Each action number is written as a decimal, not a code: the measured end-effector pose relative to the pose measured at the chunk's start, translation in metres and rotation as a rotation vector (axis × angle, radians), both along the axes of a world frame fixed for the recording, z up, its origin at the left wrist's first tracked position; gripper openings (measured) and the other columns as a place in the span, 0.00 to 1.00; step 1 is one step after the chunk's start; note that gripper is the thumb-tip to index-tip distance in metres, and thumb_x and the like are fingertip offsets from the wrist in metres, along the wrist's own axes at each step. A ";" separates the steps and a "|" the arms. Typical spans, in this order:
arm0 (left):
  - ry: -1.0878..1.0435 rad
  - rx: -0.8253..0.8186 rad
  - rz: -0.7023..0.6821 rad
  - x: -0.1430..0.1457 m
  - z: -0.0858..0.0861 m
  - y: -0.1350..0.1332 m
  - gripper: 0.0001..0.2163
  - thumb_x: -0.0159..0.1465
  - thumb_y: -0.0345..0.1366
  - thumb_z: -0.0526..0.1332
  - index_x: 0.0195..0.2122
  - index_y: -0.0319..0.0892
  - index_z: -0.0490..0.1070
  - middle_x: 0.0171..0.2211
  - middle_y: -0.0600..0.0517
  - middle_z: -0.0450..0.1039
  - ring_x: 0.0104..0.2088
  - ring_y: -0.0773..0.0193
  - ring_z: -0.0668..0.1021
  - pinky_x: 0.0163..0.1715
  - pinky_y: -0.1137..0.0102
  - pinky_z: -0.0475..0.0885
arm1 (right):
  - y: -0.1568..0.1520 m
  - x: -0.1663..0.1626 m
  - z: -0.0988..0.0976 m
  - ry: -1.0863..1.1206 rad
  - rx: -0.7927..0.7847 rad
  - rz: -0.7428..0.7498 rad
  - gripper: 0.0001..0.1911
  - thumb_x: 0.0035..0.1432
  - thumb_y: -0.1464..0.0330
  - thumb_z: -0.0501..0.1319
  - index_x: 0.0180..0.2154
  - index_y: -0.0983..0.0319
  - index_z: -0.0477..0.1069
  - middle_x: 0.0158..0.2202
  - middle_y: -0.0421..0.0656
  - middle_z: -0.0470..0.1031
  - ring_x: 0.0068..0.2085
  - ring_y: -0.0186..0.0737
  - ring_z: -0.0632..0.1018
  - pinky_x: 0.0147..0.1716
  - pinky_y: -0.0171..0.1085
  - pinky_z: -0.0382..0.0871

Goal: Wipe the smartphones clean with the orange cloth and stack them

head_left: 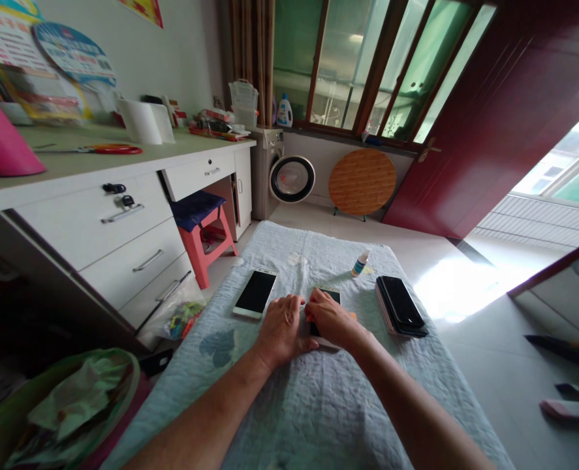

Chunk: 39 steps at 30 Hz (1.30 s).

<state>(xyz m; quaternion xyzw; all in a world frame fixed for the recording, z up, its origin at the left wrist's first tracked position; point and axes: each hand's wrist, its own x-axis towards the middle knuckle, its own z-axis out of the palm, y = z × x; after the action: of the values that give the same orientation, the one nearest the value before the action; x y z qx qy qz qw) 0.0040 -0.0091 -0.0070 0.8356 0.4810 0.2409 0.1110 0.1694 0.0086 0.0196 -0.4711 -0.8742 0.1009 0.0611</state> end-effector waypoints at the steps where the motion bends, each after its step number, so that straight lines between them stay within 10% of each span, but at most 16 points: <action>1: -0.016 0.008 0.007 0.000 -0.003 0.000 0.36 0.47 0.58 0.67 0.50 0.42 0.60 0.45 0.44 0.69 0.46 0.48 0.73 0.48 0.56 0.65 | -0.004 0.000 0.000 -0.002 -0.013 0.007 0.07 0.59 0.73 0.57 0.32 0.63 0.74 0.37 0.44 0.66 0.39 0.39 0.67 0.37 0.34 0.60; 12: 0.025 -0.013 0.013 -0.001 -0.006 0.001 0.35 0.51 0.51 0.66 0.57 0.43 0.55 0.49 0.43 0.68 0.49 0.48 0.72 0.50 0.56 0.64 | -0.035 0.000 0.004 0.062 -0.086 0.057 0.08 0.56 0.77 0.57 0.30 0.62 0.72 0.37 0.43 0.67 0.38 0.36 0.68 0.38 0.33 0.61; 29: 0.000 -0.042 -0.218 0.001 -0.004 0.001 0.31 0.55 0.58 0.63 0.54 0.42 0.67 0.55 0.44 0.70 0.54 0.47 0.70 0.56 0.55 0.61 | -0.009 0.034 -0.017 0.172 0.153 -0.486 0.07 0.62 0.72 0.56 0.32 0.61 0.70 0.33 0.42 0.69 0.36 0.37 0.69 0.35 0.33 0.59; 39: -0.013 -0.016 -0.237 0.005 -0.001 0.000 0.32 0.57 0.61 0.59 0.55 0.44 0.67 0.54 0.44 0.70 0.52 0.48 0.71 0.55 0.54 0.62 | -0.022 0.015 -0.019 0.270 0.157 -0.282 0.14 0.65 0.71 0.53 0.28 0.61 0.72 0.34 0.42 0.69 0.38 0.37 0.68 0.41 0.33 0.60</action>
<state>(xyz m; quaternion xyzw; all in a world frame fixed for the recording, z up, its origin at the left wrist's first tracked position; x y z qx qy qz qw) 0.0088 -0.0092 -0.0081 0.8841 0.3801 0.2277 0.1485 0.1841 -0.0135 0.0011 -0.5650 -0.7885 0.0849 0.2276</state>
